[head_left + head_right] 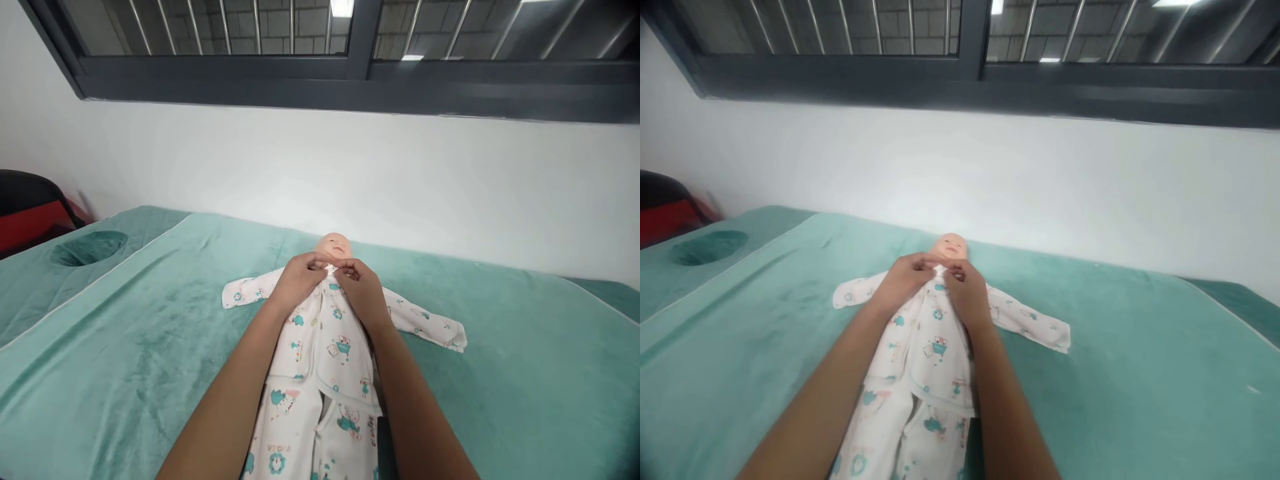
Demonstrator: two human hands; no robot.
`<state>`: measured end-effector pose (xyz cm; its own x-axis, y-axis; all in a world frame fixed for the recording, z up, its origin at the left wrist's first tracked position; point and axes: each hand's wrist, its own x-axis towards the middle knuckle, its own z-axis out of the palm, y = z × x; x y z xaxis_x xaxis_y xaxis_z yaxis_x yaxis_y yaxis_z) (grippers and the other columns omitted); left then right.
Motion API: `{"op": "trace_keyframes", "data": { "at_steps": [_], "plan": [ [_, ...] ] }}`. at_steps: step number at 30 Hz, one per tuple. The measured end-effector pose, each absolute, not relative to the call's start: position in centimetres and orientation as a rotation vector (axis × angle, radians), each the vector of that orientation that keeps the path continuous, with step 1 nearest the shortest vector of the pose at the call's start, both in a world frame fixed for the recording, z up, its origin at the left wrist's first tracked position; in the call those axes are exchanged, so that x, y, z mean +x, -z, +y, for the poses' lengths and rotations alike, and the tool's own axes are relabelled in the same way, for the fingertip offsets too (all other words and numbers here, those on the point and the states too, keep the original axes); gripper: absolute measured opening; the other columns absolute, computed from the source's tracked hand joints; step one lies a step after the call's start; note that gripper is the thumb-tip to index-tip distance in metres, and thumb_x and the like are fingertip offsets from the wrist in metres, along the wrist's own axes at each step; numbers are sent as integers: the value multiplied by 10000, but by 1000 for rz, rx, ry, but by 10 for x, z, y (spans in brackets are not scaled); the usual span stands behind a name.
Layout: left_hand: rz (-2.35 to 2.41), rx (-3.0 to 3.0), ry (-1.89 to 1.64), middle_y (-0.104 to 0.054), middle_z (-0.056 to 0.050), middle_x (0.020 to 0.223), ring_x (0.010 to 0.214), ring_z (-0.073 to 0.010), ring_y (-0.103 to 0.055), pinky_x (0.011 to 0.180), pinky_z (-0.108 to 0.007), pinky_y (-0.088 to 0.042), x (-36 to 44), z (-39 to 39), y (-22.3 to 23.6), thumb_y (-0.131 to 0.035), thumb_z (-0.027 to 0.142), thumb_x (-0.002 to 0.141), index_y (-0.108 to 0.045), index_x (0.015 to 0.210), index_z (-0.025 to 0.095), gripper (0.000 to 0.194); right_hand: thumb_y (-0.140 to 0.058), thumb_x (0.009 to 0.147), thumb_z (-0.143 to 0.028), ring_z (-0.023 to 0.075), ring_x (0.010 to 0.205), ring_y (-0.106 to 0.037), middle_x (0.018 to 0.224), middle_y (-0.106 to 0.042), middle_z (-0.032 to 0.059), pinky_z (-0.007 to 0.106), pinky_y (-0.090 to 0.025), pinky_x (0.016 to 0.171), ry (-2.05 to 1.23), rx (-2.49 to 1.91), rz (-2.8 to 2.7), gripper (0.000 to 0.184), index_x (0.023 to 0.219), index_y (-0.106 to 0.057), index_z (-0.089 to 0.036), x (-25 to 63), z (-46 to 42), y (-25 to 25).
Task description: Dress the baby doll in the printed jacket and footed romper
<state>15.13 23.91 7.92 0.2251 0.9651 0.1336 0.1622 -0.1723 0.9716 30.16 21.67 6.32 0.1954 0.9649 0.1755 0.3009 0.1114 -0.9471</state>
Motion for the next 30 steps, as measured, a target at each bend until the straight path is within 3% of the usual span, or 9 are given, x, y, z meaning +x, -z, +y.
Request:
{"op": "trace_keyframes", "data": {
  "at_steps": [15,24,30],
  "plan": [
    [1221,1519,-1080,-698,-26,788,666,-137,-587,674,-264,-453,156,234,-80,-584,155,750,-751,943,155,255,-602,717,-250,160,724,-550,841,-668,2,290,-425,713,-726,-1361,-1374,205,903,-676,-205,305,226,-57],
    [1108,1721,-1099,-698,-44,961,867,-162,-620,748,-262,-455,153,235,-77,-536,198,836,-682,963,183,194,-626,690,-258,160,703,-532,825,-652,0,286,-408,682,-759,-1388,-1323,241,921,-668,-205,305,226,-56],
    [1039,1850,-1062,-667,-12,970,844,-147,-585,772,-264,-439,150,234,-77,-494,279,906,-643,1007,218,190,-646,674,-263,146,622,-502,692,-614,-31,272,-378,615,-849,-1347,-1279,246,914,-657,-211,310,230,-50]
  ]
}}
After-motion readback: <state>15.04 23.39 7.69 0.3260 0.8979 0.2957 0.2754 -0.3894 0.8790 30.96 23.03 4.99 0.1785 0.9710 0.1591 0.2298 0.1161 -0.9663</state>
